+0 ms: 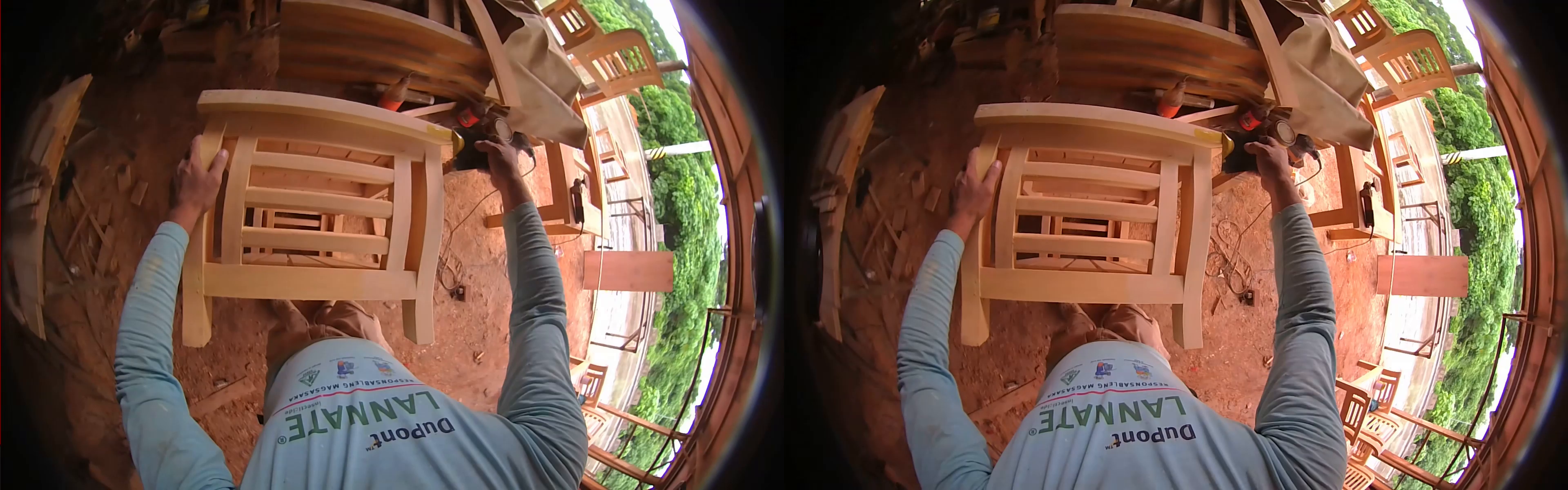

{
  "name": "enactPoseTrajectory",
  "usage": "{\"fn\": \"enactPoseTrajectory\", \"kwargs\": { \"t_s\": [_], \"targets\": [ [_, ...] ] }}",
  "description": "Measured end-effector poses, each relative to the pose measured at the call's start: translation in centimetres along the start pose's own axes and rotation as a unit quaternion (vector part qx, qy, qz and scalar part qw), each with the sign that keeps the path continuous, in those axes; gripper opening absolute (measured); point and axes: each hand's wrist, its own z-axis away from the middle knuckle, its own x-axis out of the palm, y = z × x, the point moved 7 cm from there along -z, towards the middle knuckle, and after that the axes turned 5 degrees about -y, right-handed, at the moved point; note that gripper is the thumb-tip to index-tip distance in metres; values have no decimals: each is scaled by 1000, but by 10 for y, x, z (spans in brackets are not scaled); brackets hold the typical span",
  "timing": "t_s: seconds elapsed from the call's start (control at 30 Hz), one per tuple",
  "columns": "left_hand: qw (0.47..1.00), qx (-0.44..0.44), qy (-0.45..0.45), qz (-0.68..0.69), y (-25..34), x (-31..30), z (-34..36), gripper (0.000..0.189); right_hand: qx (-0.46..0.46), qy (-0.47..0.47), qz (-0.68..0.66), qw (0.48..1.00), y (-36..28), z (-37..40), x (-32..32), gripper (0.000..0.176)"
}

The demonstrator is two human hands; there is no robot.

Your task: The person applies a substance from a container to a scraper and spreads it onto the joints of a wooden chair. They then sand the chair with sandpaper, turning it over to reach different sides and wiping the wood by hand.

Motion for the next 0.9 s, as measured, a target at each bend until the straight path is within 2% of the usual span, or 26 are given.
{"fn": "enactPoseTrajectory", "kwargs": {
  "t_s": [0.43, 0.53, 0.63, 0.9],
  "targets": [
    [1000, 2, 6, -4, 5, -5, 3, 65, -24, -35, -50, 998, 7, -9, 24, 25],
    [1000, -1, 3, -4, 1, -2, 1, 65, -9, -46, -106, 993, 13, -13, 22, 24],
    [1000, -6, -1, -6, 1, -3, 1, 63, -18, -48, -123, 991, -11, 6, 32, 22],
    [999, -13, -16, 29, 4, -5, 2, 61, -52, -40, -47, 997, -8, -2, 41, 21]
  ]
}}
